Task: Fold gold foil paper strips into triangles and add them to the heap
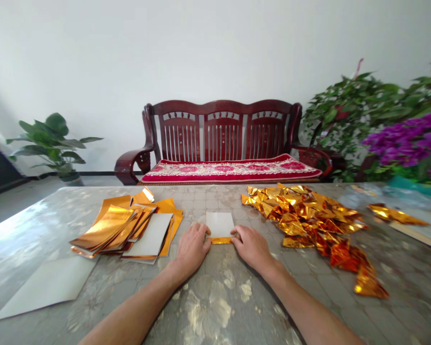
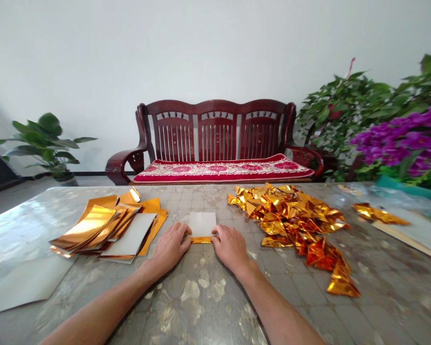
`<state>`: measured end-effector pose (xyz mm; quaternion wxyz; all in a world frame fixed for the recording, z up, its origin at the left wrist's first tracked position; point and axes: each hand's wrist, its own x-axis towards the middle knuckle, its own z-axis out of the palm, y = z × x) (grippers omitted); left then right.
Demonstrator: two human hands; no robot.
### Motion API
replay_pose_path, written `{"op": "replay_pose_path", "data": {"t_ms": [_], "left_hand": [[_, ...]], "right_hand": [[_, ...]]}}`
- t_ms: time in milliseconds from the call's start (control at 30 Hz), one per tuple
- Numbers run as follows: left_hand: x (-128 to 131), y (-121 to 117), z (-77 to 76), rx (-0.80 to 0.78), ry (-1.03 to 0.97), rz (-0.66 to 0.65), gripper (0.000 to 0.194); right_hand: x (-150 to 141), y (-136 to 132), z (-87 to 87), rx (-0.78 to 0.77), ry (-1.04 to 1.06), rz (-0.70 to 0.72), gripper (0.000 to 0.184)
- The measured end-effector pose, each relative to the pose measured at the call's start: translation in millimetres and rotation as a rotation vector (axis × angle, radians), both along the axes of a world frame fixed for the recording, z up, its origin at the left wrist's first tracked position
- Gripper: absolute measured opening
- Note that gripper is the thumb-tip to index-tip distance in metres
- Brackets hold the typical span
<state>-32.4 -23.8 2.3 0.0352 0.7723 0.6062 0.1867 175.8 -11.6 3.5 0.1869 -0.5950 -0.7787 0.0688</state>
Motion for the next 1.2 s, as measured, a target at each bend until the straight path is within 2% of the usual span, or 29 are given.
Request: {"op": "replay_pose_path", "data": {"t_ms": [133,267,433,667,800,900,967,1067,1200], "left_hand": [[1.3,-0.8,1.3,0.067,0.003,-0.13,0.026],[2.4,-1.8,3.8,0.038,-0.009,-0.304,0.04],[4.3,-4.9,11.7,-0.024,0.122,-0.428,0.034],[13.8,-16.5,13.8,0.016,0.358,-0.397,0.027],[20.4,-22.9,9.6,0.042,0.413,-0.368,0.027],[24.1,-24.6,7.5,0.05,0.432,-0.357,0.025],[25.5,-24.5,6.0,0.043,0.429,-0.353,0.024],[26.0,-23.7,3.5,0.023,0.423,-0.35,0.025],[25.7,-25.1,2.8,0.007,0.42,-0.329,0.03]], "right_hand": [[-1.5,-1.7,2.1,-0.018,-0.024,-0.015,0.017],[-2.2,-3.2,3.4,-0.007,-0.032,-0.007,0.018],[-3.1,-3.1,4.7,-0.016,-0.033,-0.014,0.019],[-0.6,-0.9,0.2,-0.007,-0.014,-0.023,0.019],[0.7,-5.5,1.1,0.11,-0.093,-0.019,0.02],[-3.3,-12.9,4.5,0.21,-0.166,0.074,0.023],[-7.8,-18.3,6.0,0.221,-0.165,0.179,0.025],[-13.6,-25.6,5.9,0.184,-0.147,0.313,0.031],[-13.4,-32.5,3.2,0.109,-0.143,0.35,0.041]]}}
